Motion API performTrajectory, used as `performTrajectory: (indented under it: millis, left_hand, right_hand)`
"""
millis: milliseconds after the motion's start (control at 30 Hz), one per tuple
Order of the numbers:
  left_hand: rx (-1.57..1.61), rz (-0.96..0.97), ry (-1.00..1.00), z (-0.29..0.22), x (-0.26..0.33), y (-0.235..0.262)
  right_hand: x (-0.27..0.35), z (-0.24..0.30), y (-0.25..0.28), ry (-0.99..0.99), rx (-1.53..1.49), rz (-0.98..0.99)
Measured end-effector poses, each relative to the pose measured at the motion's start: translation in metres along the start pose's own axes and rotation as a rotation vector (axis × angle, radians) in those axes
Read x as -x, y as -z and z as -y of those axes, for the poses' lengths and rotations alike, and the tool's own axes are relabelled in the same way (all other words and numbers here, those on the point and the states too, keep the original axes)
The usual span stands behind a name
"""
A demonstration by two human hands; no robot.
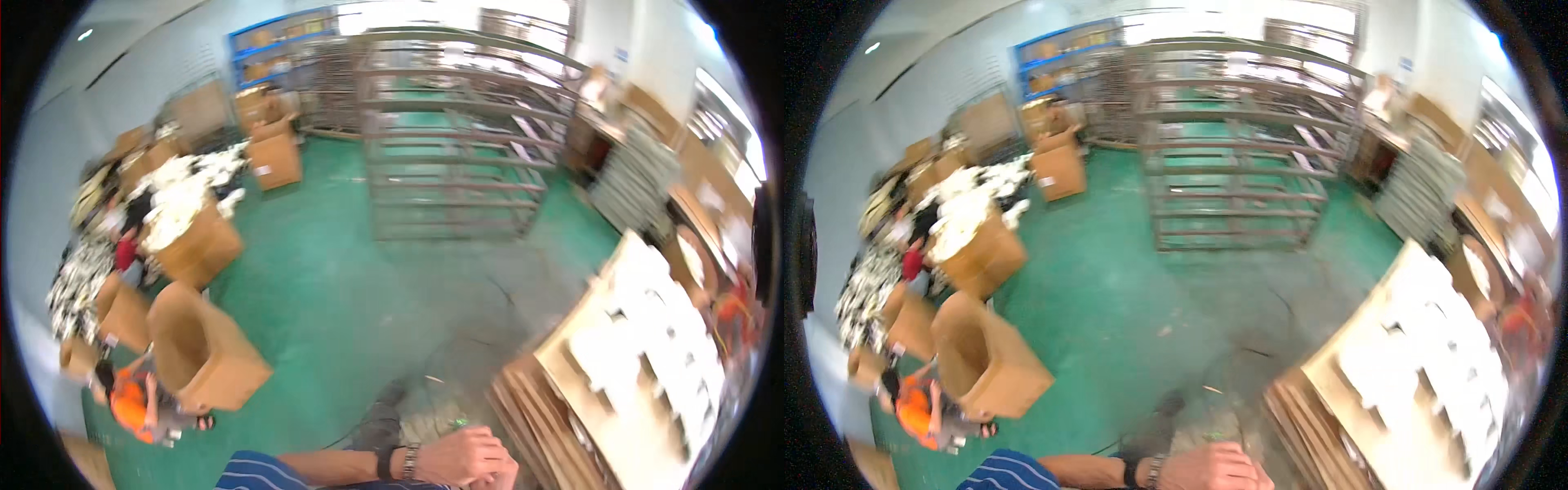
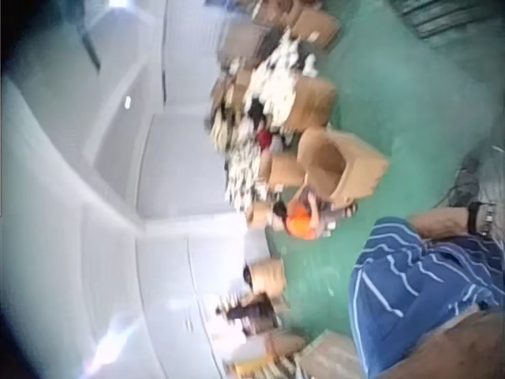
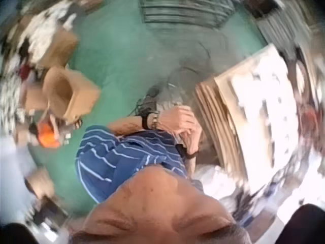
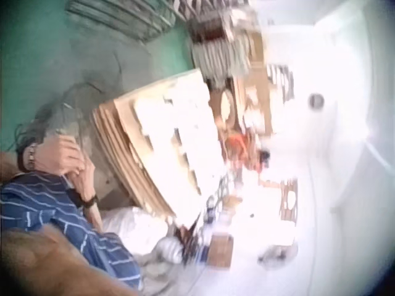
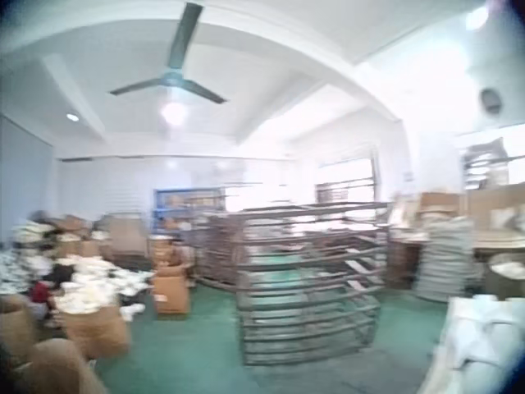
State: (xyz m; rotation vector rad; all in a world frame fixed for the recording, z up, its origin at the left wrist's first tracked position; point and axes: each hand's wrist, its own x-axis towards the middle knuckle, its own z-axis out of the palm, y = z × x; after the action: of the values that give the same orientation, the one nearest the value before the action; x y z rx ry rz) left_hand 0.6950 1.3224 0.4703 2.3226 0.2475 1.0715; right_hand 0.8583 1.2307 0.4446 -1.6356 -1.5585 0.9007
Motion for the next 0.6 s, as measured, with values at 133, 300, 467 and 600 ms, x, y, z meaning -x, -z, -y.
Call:
performTrajectory:
  millis: [133,300,467,600]
  left_hand:
    - [0.111,0.334,0.072,-0.008,0.006,-0.044]
    - [0.124,0.178,-0.160,-0.019,-0.053,-0.046]
    - [0.900,0.160,0.241,-0.004,-0.049,-0.090]
    - [0.979,0.620,0.107,-0.001,-0.034,-0.123]
  right_hand:
    - [0.029,0.000,0.008,0.121,0.006,-0.189]
    - [0.069,0.012,0.032,0.055,0.009,-0.491]
    - [0.091,0.061,0.052,-0.152,-0.442,-0.853]
    - [0.066,0.104,0.070,0.116,-0.444,-1.059]
